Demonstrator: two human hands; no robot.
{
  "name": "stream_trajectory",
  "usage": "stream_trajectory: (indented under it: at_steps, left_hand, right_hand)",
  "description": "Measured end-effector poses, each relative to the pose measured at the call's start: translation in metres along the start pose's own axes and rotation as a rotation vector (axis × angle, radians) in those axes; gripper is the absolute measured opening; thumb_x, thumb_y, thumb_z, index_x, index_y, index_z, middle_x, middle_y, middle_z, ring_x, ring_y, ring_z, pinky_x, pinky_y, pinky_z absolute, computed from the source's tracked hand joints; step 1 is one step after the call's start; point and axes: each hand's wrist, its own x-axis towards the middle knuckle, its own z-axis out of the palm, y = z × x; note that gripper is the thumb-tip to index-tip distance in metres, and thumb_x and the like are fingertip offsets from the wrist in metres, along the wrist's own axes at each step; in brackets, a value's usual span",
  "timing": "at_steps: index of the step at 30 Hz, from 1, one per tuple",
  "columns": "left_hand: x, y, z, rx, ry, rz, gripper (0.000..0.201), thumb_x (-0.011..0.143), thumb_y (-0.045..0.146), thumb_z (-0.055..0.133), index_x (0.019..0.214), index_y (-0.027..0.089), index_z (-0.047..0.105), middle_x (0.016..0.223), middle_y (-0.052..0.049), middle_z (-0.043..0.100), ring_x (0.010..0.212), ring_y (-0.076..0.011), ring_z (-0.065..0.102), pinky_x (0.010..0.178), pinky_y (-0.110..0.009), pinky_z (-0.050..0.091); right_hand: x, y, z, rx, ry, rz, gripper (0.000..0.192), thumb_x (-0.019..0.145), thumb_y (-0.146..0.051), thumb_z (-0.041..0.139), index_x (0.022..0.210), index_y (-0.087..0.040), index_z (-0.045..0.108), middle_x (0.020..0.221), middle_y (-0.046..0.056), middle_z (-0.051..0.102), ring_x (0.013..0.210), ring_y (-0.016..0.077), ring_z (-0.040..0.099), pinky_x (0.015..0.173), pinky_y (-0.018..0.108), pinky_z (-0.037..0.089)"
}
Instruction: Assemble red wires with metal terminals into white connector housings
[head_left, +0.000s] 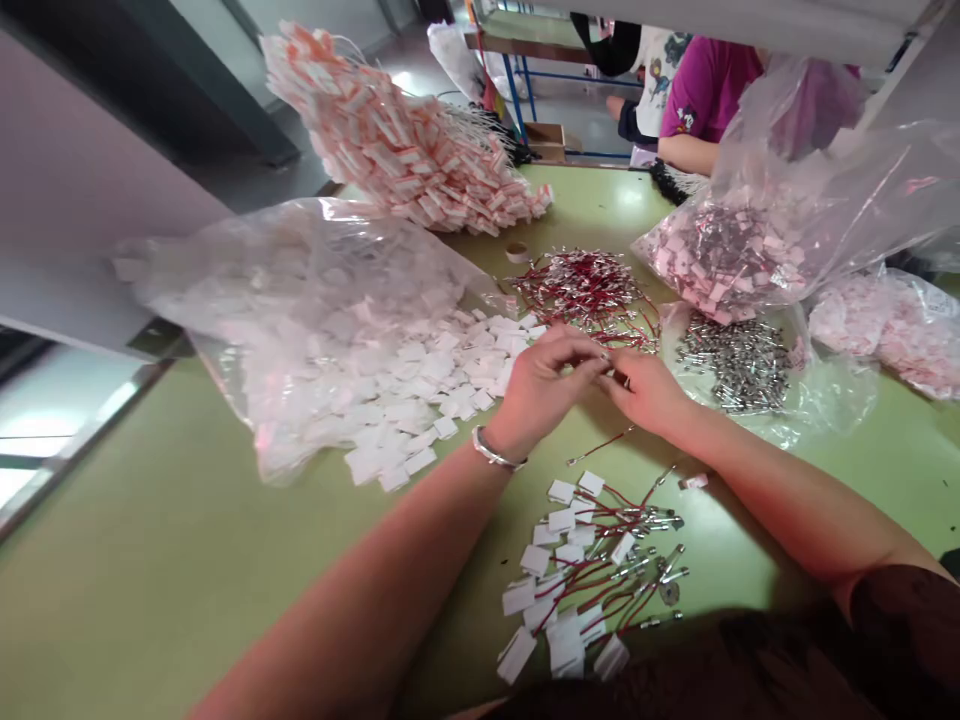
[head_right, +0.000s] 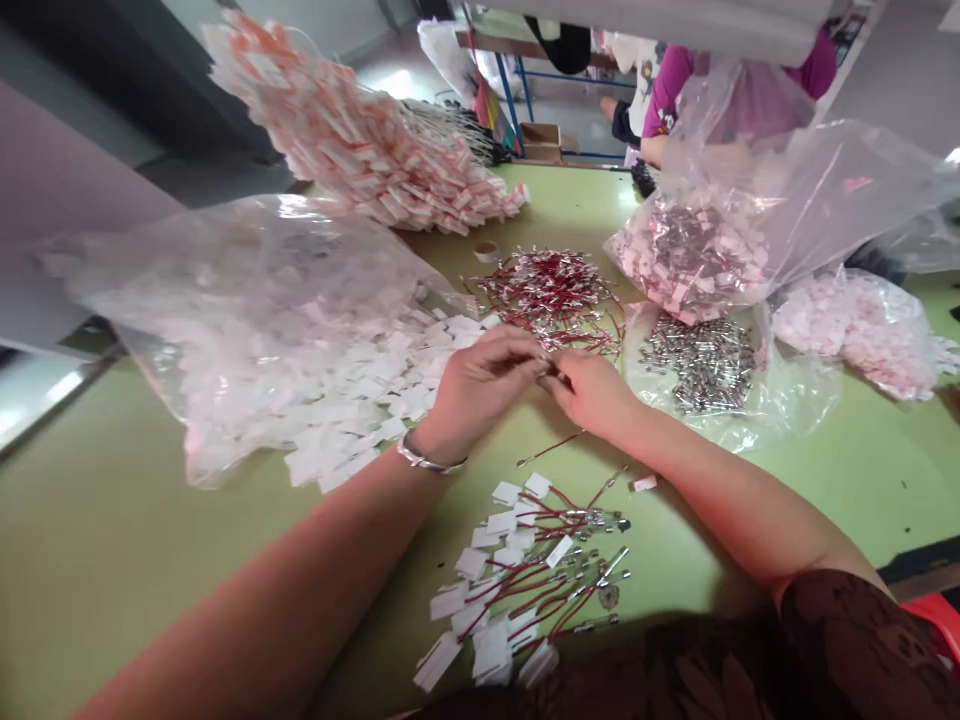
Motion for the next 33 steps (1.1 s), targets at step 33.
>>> stream_trajectory:
  at_steps: [33]
  left_hand:
    - [-0.011,0.001,0.004,0.023,-0.306,-0.311,0.019,0.084,0.023,0.051,0.075,0.015,0.064,0.060,0.003,0.054,0.055,-0.0070,0.045,0.055,-0.020,0.037]
  right_hand:
    - [-0.026,0.024,-0.006,0.105,0.187,-0.067,0.014,0.087,-0.024,0.052,0.085,-0.021,0.065,0.080,0.003,0.067,0.074,0.0160,0.058,0.068,0.030,0.043]
